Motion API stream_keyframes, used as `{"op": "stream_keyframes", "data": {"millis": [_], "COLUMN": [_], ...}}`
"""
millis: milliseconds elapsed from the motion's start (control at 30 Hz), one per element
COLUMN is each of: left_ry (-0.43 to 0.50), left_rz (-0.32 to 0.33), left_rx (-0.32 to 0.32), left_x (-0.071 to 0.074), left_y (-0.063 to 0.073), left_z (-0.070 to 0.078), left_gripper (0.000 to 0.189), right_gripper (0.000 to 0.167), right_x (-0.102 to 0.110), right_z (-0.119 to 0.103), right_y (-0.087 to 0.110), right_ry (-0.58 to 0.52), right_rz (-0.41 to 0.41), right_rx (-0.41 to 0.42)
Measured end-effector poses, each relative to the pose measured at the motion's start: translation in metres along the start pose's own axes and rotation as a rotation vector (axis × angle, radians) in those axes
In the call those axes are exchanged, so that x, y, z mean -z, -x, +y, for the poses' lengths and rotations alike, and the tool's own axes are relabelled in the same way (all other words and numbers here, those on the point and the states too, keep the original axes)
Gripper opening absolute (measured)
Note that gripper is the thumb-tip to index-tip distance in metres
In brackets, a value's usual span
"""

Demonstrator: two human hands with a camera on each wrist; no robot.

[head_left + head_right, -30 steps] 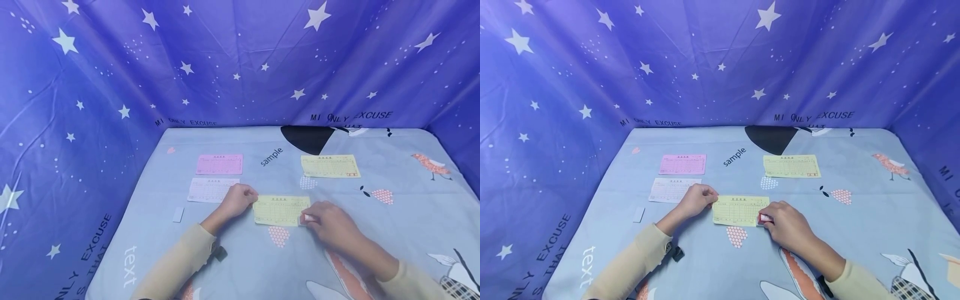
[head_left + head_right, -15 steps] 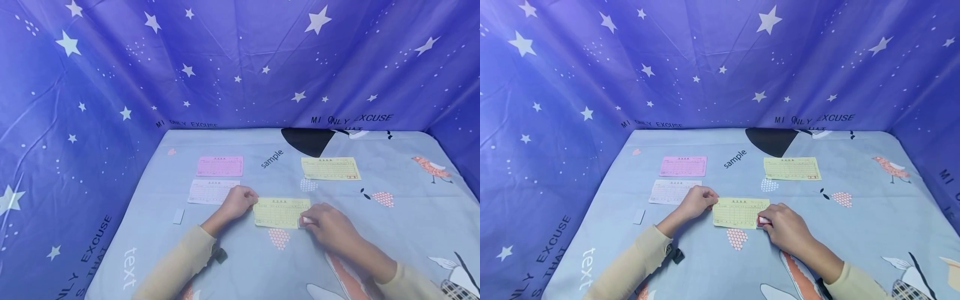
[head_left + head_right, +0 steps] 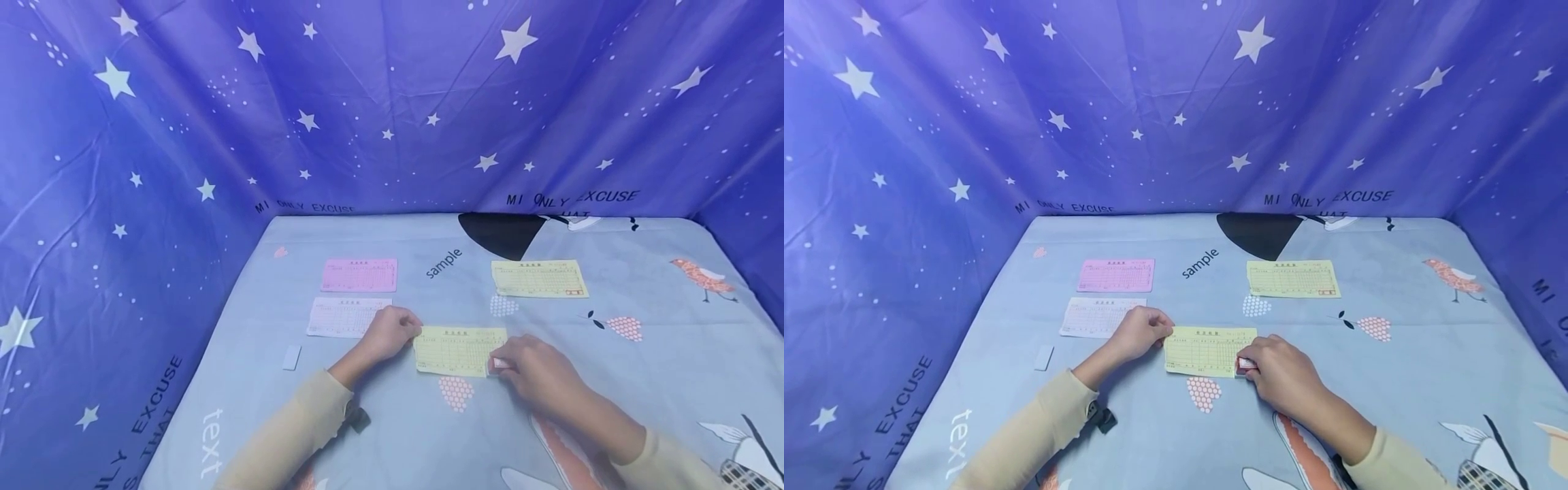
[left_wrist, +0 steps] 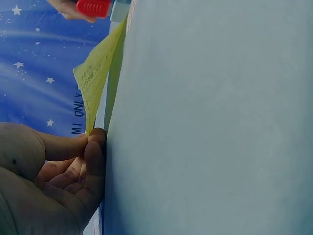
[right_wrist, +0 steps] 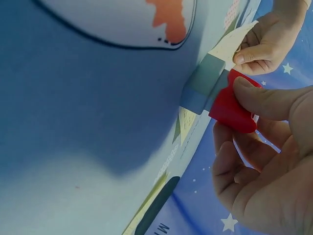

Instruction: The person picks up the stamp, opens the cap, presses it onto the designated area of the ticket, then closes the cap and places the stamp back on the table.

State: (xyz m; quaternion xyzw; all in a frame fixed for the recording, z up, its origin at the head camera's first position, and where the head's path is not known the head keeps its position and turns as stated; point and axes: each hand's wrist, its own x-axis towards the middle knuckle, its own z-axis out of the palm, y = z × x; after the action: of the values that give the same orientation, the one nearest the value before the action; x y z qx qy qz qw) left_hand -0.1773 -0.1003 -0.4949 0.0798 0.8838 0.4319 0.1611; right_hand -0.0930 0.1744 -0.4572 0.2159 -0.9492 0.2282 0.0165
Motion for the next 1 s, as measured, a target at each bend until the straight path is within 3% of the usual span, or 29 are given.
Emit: {"op": "stream_keyframes", "data": {"millis": [533, 1000], "left_ry": [-0.010, -0.022], "left_rz": [0.002, 0.007], "left_rx": [-0.024, -0.030], "left_x": [-0.0003, -0.0035], "left_y": [-0.0002, 0.0028], "left_z": [-0.0019, -0.0002], "left_gripper": [0.006, 0.006], "right_gripper": [0.028, 0.024], "right_x": [0.0001, -0.0085], "right_z": [-0.0054, -0.0069], "right_y": [-0.0035, -0.0082], "right_ry": [0.032, 0.196], "right_rz": [-0.017, -0.091], "right_rx": [-0.070, -0.088]}}
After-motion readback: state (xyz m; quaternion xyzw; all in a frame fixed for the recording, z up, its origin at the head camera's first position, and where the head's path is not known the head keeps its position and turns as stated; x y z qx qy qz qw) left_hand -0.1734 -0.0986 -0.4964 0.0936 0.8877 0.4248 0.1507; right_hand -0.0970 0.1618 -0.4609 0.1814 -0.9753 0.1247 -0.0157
